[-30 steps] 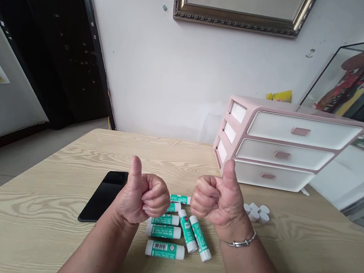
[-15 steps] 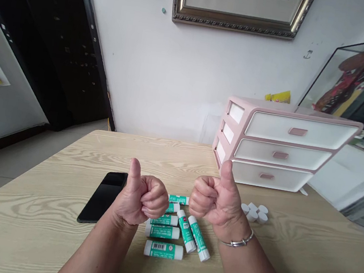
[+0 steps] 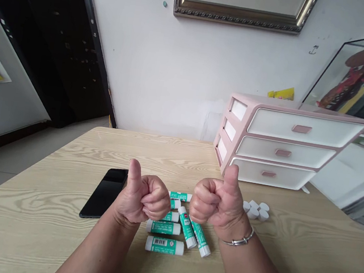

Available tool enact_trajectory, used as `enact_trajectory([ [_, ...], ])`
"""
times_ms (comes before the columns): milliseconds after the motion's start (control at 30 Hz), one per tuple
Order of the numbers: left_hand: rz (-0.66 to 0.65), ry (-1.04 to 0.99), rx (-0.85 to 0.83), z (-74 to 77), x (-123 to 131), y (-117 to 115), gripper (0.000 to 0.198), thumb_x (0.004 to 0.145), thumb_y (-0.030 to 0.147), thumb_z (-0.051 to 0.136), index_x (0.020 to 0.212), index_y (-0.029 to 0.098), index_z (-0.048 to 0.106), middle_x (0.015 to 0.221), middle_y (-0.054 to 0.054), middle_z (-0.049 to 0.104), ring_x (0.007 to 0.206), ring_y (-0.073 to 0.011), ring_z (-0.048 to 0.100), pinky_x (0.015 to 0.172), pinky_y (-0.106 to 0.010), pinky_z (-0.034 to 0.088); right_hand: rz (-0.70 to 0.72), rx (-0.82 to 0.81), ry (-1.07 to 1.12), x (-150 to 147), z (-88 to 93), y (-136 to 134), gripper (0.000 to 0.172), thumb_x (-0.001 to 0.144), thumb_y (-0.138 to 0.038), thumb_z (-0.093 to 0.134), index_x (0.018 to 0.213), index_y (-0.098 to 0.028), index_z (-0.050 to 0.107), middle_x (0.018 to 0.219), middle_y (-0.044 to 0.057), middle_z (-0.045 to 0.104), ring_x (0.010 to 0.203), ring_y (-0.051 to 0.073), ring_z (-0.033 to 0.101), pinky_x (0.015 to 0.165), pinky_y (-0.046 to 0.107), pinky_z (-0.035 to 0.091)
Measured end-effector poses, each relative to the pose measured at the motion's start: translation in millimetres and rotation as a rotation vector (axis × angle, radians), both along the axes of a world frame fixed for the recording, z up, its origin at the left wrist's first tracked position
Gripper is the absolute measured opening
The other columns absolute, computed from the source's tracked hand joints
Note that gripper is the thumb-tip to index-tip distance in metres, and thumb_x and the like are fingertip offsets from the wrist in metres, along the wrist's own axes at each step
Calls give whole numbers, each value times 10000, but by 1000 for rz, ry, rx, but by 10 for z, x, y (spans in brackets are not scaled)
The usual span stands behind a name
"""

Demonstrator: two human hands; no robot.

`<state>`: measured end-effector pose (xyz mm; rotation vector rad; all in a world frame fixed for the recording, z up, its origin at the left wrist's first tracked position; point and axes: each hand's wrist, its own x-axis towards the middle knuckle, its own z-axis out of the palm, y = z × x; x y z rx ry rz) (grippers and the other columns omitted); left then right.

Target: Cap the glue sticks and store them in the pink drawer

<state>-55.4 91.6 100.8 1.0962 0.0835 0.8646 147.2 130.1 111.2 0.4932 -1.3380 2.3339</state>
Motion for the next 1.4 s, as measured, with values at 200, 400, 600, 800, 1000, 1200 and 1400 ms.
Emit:
enact_trajectory([
  [200,-98,14,46,-40,63,-21,827,618,1038,208,418,235,210,344,61,186,316,-56,140,329,-229,120,184,37,62,-91,-76,-76,723,804,-943,233,599,-251,282,486,-97,249,397,51,171,385,219,163],
  [400,-162,18,4,-40,108,-21,831,571,1051,116,403,242,204,334,60,162,307,-55,116,319,-234,89,248,8,46,-146,-172,-69,761,739,-989,151,603,-251,282,491,-100,237,408,51,164,386,213,164],
  [600,-160,15,27,26,116,-49,829,563,1056,139,396,246,207,313,60,152,292,-56,122,306,-227,80,250,23,59,-123,-162,-34,771,732,-991,105,611,-251,284,499,-93,244,414,57,178,389,215,165],
  [800,-155,-21,65,13,100,-46,825,587,1038,90,421,240,215,329,61,167,303,-60,140,308,-225,104,224,21,73,-97,-123,-41,774,720,-1002,129,598,-251,276,483,-99,236,398,48,164,377,212,162],
  [1000,-119,25,53,8,93,-48,825,547,1050,60,400,250,198,314,61,147,298,-60,126,309,-239,104,191,-13,22,-83,-143,-28,787,689,-1026,197,569,-252,286,439,-95,244,397,48,160,367,213,167],
  [1200,-92,61,31,2,92,-46,831,520,1067,80,381,255,195,299,51,144,294,-63,122,307,-247,94,191,20,37,-86,-123,-25,761,741,-995,208,588,-254,290,468,-92,252,401,54,177,385,224,159],
  [1400,-83,73,46,5,88,-49,828,533,1061,73,385,255,194,303,54,150,294,-63,124,318,-247,96,170,14,34,-83,-123,-22,757,748,-986,219,598,-249,299,481,-94,252,406,50,166,386,219,152],
])
